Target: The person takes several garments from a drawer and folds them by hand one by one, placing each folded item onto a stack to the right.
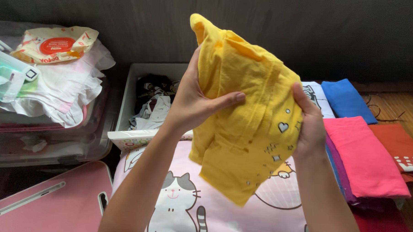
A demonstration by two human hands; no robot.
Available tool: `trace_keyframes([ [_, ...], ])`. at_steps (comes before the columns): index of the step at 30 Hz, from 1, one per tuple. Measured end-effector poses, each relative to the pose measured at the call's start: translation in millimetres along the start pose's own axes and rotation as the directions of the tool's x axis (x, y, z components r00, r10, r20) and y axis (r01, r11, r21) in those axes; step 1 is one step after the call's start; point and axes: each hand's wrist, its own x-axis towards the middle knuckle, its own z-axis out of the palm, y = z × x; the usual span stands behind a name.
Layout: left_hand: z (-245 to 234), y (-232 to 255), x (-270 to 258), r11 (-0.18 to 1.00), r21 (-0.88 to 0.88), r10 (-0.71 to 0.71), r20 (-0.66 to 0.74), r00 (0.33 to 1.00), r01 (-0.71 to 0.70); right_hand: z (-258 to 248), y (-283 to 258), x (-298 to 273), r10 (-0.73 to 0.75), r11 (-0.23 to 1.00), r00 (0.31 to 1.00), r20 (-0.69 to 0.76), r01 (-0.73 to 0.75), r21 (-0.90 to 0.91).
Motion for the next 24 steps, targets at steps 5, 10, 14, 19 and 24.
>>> trace_keyframes([
  [5, -4.5, -0.7, 6.7, 0.994, 0.104, -0.044, 0.103, 0.994, 0.034, -3.7, -1.8, -21.1, 0.029, 0.998, 0.986, -0.163, -0.037, -0.046],
  [10, -5.3, -37.6, 32.1, 0.94, 0.18, -0.306, 0.069, 0.95, 0.29, -20.1, 5.0, -14.5, 0.042, 0.993, 0.965, -0.26, -0.07, -0.097],
  [14, -1.9, -54.5, 50.6, 0.988, 0.065, -0.149, 0.146, 0.978, 0.141, -11.4, -4.5, -5.6, -0.106, 0.955, 0.969, -0.223, 0.037, -0.294],
  [19, -14.1, -62.5, 56.4, 0.996, -0.018, -0.083, 0.117, 0.99, 0.085, -9.0, -3.2, -14.1, -0.192, 0.861, 0.975, -0.113, 0.112, -0.496],
  [24, -72.8, -112.1, -20.4, 0.942, -0.005, -0.333, 0.07, 0.94, 0.334, -109.0, 45.4, -22.4, 0.198, 0.144, 0.976, -0.089, -0.119, -0.982],
])
